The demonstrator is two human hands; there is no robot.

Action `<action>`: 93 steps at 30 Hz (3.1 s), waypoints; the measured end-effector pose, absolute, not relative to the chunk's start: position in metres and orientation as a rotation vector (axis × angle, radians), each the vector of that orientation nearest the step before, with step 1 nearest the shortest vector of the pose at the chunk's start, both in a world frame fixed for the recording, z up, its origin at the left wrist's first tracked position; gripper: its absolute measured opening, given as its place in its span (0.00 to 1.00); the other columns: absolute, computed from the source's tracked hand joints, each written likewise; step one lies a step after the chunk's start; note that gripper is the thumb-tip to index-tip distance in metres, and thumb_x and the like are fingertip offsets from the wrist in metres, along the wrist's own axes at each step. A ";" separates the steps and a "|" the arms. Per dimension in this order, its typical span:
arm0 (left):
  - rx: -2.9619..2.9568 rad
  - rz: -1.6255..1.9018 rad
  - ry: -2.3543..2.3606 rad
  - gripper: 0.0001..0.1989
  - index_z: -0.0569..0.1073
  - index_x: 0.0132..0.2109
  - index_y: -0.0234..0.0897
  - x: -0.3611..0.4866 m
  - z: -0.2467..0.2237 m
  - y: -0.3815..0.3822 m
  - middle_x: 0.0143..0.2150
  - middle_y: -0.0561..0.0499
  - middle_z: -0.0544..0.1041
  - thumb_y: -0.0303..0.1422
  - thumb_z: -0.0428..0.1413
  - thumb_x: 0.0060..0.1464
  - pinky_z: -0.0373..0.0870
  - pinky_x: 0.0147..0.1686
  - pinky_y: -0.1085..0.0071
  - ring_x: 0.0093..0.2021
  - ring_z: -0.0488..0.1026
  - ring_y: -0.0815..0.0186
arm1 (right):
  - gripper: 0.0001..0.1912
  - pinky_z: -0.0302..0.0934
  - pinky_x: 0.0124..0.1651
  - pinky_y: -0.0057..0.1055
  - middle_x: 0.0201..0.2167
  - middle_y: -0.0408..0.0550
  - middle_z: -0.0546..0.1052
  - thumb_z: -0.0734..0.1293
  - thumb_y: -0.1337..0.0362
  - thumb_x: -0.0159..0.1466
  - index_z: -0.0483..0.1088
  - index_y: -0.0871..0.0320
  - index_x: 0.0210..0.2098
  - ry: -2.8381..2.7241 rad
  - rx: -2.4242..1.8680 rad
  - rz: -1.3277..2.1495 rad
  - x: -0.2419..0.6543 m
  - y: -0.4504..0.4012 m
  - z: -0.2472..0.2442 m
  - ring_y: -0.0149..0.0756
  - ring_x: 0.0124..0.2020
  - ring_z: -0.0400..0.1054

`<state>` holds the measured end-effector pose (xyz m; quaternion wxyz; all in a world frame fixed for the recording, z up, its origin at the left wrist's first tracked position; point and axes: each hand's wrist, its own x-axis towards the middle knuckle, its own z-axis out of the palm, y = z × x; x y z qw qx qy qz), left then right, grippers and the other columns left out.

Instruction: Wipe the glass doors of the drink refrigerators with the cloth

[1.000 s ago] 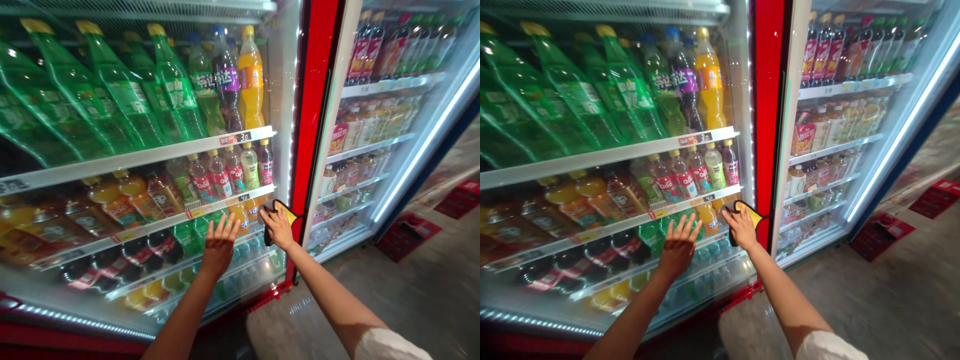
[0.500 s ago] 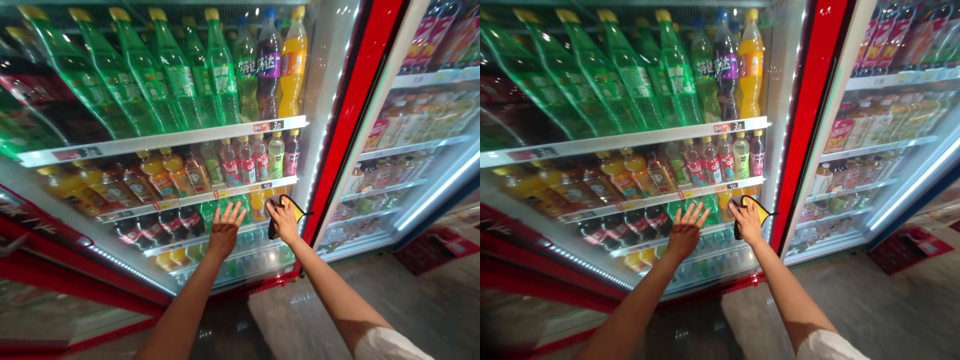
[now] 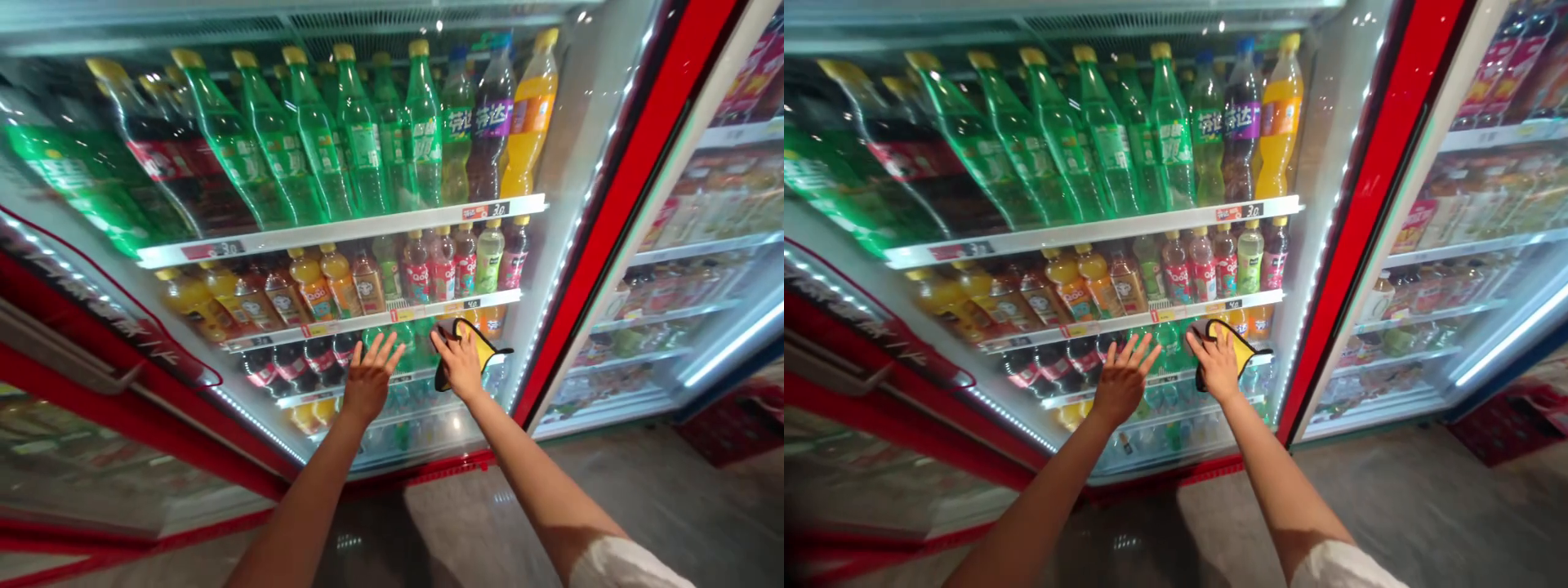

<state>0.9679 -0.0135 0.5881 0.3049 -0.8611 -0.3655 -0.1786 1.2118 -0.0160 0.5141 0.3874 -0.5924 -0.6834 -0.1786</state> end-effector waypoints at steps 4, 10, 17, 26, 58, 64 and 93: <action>-2.242 -0.505 -0.931 0.35 0.57 0.73 0.46 0.931 0.587 -0.014 0.75 0.52 0.57 0.21 0.49 0.62 0.36 0.75 0.49 0.76 0.51 0.57 | 0.40 0.48 0.68 0.70 0.72 0.63 0.58 0.57 0.73 0.65 0.48 0.54 0.76 -1.412 -1.551 -0.480 1.213 0.002 0.531 0.62 0.75 0.42; -2.291 -0.494 -0.965 0.38 0.53 0.75 0.45 0.898 0.585 -0.014 0.76 0.50 0.57 0.22 0.51 0.61 0.33 0.76 0.48 0.78 0.45 0.59 | 0.39 0.46 0.68 0.73 0.70 0.57 0.62 0.60 0.72 0.63 0.55 0.49 0.73 -1.560 -1.522 -0.506 1.132 0.013 0.538 0.67 0.75 0.37; -2.298 -0.487 -0.991 0.38 0.52 0.75 0.47 0.861 0.594 -0.011 0.77 0.49 0.54 0.25 0.52 0.61 0.35 0.75 0.47 0.77 0.47 0.56 | 0.41 0.49 0.68 0.68 0.68 0.58 0.64 0.60 0.73 0.62 0.53 0.52 0.74 -1.576 -1.551 -0.507 1.138 -0.007 0.510 0.61 0.73 0.47; -2.435 -0.370 -0.993 0.39 0.54 0.75 0.45 0.803 0.619 -0.002 0.77 0.49 0.50 0.25 0.51 0.59 0.34 0.75 0.44 0.78 0.45 0.57 | 0.39 0.47 0.70 0.68 0.69 0.55 0.65 0.60 0.73 0.63 0.56 0.50 0.73 -1.708 -1.604 -0.513 1.030 -0.002 0.542 0.64 0.75 0.40; -2.417 -0.369 -1.175 0.42 0.51 0.75 0.50 0.674 0.595 -0.012 0.77 0.53 0.52 0.21 0.50 0.58 0.25 0.75 0.47 0.78 0.43 0.59 | 0.34 0.43 0.70 0.70 0.66 0.55 0.68 0.60 0.73 0.65 0.63 0.49 0.69 -1.801 -1.524 -0.420 0.909 -0.008 0.530 0.61 0.76 0.36; -2.412 -0.382 -1.189 0.41 0.49 0.76 0.50 0.634 0.599 -0.010 0.78 0.53 0.48 0.22 0.50 0.59 0.27 0.75 0.45 0.78 0.42 0.57 | 0.37 0.46 0.68 0.72 0.72 0.62 0.59 0.58 0.72 0.66 0.55 0.56 0.73 -1.558 -1.567 -0.409 0.886 -0.001 0.547 0.62 0.77 0.35; -2.371 -0.424 -1.180 0.37 0.53 0.75 0.43 0.545 0.601 -0.014 0.77 0.50 0.50 0.24 0.48 0.60 0.35 0.76 0.47 0.77 0.46 0.58 | 0.33 0.40 0.70 0.72 0.70 0.57 0.64 0.59 0.70 0.69 0.58 0.51 0.72 -1.609 -1.534 -0.537 0.772 0.016 0.580 0.64 0.77 0.29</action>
